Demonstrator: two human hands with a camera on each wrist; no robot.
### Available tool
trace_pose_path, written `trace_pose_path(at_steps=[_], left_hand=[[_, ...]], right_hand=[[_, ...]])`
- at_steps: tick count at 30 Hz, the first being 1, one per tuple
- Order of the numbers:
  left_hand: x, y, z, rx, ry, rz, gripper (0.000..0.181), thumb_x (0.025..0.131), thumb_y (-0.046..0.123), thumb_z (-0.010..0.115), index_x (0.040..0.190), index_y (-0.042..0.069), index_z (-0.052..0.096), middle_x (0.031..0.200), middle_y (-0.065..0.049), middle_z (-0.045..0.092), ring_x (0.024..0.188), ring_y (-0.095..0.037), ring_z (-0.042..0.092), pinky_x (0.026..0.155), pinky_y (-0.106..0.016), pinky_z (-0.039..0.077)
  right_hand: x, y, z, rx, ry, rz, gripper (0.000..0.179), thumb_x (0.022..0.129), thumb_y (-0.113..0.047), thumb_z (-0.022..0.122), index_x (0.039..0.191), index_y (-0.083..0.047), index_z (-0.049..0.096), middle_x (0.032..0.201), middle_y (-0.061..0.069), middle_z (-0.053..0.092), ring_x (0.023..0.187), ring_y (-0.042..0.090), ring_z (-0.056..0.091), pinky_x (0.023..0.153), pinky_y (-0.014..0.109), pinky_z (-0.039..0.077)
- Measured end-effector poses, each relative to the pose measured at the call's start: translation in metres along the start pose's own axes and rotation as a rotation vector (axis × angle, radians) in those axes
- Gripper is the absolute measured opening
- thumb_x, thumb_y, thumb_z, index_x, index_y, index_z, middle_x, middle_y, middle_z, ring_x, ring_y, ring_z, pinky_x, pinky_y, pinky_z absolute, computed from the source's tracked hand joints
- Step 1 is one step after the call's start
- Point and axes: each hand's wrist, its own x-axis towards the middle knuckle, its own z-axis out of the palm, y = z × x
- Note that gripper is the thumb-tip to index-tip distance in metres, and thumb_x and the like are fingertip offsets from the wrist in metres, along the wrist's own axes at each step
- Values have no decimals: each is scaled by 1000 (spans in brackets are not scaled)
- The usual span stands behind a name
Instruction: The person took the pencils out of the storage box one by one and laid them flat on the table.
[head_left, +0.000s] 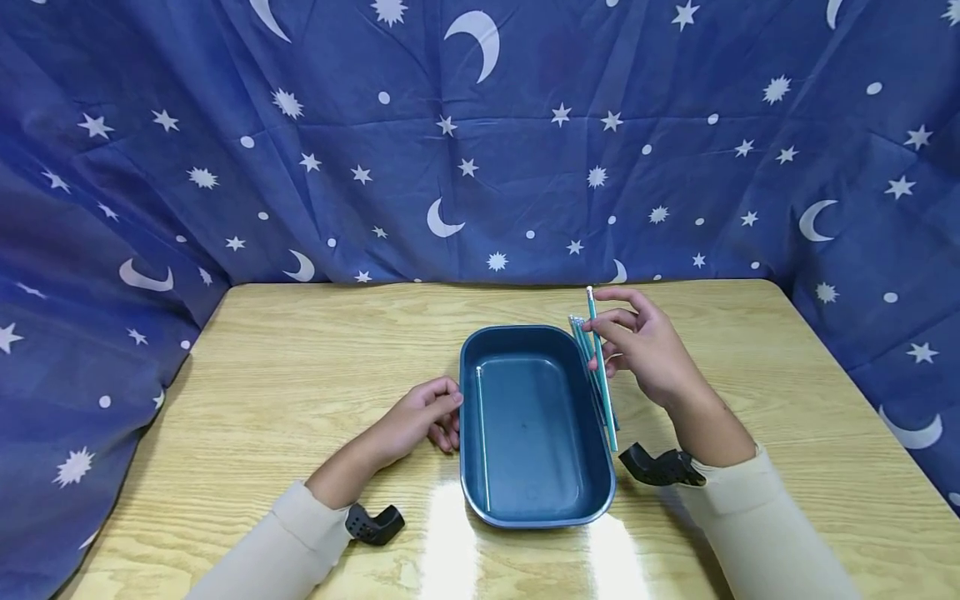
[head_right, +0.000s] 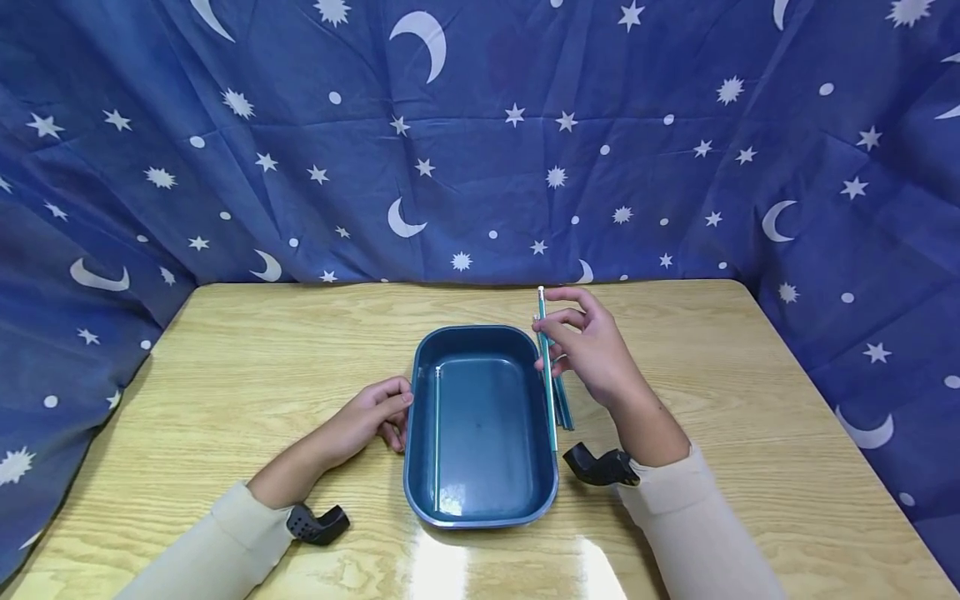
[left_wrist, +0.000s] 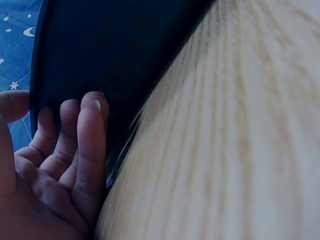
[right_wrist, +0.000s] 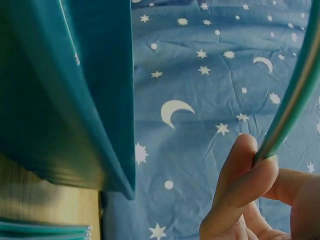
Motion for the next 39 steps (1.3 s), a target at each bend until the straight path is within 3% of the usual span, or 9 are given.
trace_pose_path(at_steps=[20, 32, 39], left_hand=[[1, 1, 1, -2, -1, -10, 27, 107, 25, 43, 101, 0, 49, 82, -11, 56, 65, -19, 66, 57, -30, 58], [0, 2, -1, 3, -4, -11, 30, 107, 26, 43, 104, -3, 49, 82, -12, 56, 66, -18, 66, 57, -31, 59], [1, 4, 0, 1, 0, -12, 29, 107, 26, 43, 103, -3, 48, 81, -11, 57, 65, -18, 66, 57, -30, 58]], right_hand=[[12, 23, -28, -37, 66, 47, 28, 101, -10, 55, 127, -16, 45, 99, -2, 68, 61, 18, 68, 52, 23, 53], [19, 33, -38, -88, 75, 88, 36, 97, -3, 50, 131, -12, 43, 96, -7, 67, 64, 19, 70, 55, 25, 54], [23, 42, -43, -136, 68, 121, 48, 93, 2, 49, 140, -6, 38, 108, 3, 61, 65, 16, 69, 56, 24, 53]])
